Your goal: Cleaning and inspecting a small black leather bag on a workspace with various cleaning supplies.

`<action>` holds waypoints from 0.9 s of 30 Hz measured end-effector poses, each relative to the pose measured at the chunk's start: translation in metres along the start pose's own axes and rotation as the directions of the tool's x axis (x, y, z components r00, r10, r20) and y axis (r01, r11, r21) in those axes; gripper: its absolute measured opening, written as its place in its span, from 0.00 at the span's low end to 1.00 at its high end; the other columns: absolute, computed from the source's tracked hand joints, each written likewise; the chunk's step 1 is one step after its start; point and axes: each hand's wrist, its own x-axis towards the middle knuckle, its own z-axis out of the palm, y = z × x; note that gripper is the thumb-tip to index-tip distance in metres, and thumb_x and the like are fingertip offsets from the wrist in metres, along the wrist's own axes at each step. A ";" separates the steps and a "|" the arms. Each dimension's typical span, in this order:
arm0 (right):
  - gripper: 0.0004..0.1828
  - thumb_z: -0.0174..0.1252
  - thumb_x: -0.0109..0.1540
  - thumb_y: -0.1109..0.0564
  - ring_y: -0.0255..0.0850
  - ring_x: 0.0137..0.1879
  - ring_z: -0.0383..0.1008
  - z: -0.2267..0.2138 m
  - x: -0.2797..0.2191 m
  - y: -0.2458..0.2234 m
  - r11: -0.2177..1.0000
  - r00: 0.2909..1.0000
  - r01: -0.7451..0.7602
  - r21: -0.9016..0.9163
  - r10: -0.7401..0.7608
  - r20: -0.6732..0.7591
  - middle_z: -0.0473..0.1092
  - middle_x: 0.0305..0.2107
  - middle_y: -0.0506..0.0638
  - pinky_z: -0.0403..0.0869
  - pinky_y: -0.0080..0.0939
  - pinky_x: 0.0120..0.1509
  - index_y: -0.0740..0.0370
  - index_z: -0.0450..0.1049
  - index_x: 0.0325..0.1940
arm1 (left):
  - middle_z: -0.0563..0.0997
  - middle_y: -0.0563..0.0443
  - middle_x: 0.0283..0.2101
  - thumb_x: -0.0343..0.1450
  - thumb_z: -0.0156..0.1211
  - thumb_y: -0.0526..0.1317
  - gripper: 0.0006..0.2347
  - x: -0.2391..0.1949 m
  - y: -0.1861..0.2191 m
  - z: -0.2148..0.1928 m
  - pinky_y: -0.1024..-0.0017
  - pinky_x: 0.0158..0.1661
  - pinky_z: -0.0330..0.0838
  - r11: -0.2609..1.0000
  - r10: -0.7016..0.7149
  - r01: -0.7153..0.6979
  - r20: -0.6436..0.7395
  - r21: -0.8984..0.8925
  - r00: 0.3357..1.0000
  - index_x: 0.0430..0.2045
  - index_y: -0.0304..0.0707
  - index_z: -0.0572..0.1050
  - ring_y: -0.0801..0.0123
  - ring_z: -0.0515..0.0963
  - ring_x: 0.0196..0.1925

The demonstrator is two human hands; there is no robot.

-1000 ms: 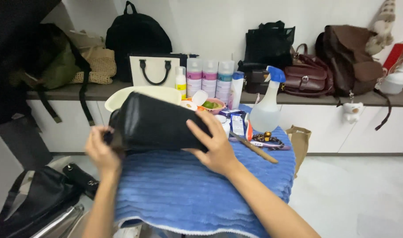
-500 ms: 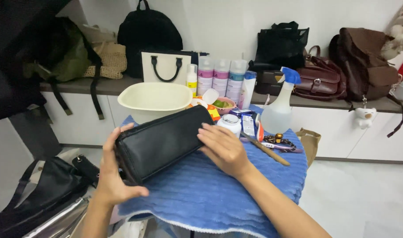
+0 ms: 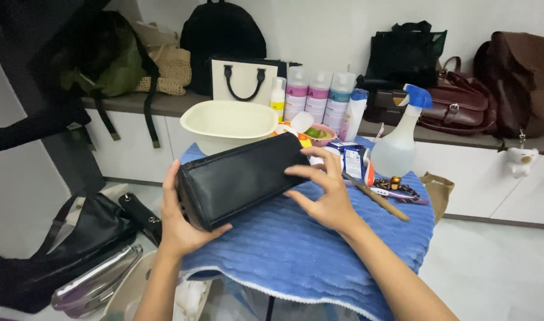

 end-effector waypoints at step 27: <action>0.34 0.56 0.63 0.36 0.66 0.73 0.48 -0.041 -0.022 -0.055 0.943 0.976 0.085 -0.323 -0.013 0.218 0.49 0.74 0.63 0.50 0.61 0.71 0.42 0.66 0.73 | 0.73 0.35 0.58 0.41 0.85 0.43 0.60 -0.008 0.012 0.002 0.41 0.62 0.66 0.998 -0.062 0.062 0.000 -0.027 0.998 0.71 0.40 0.52 0.41 0.75 0.61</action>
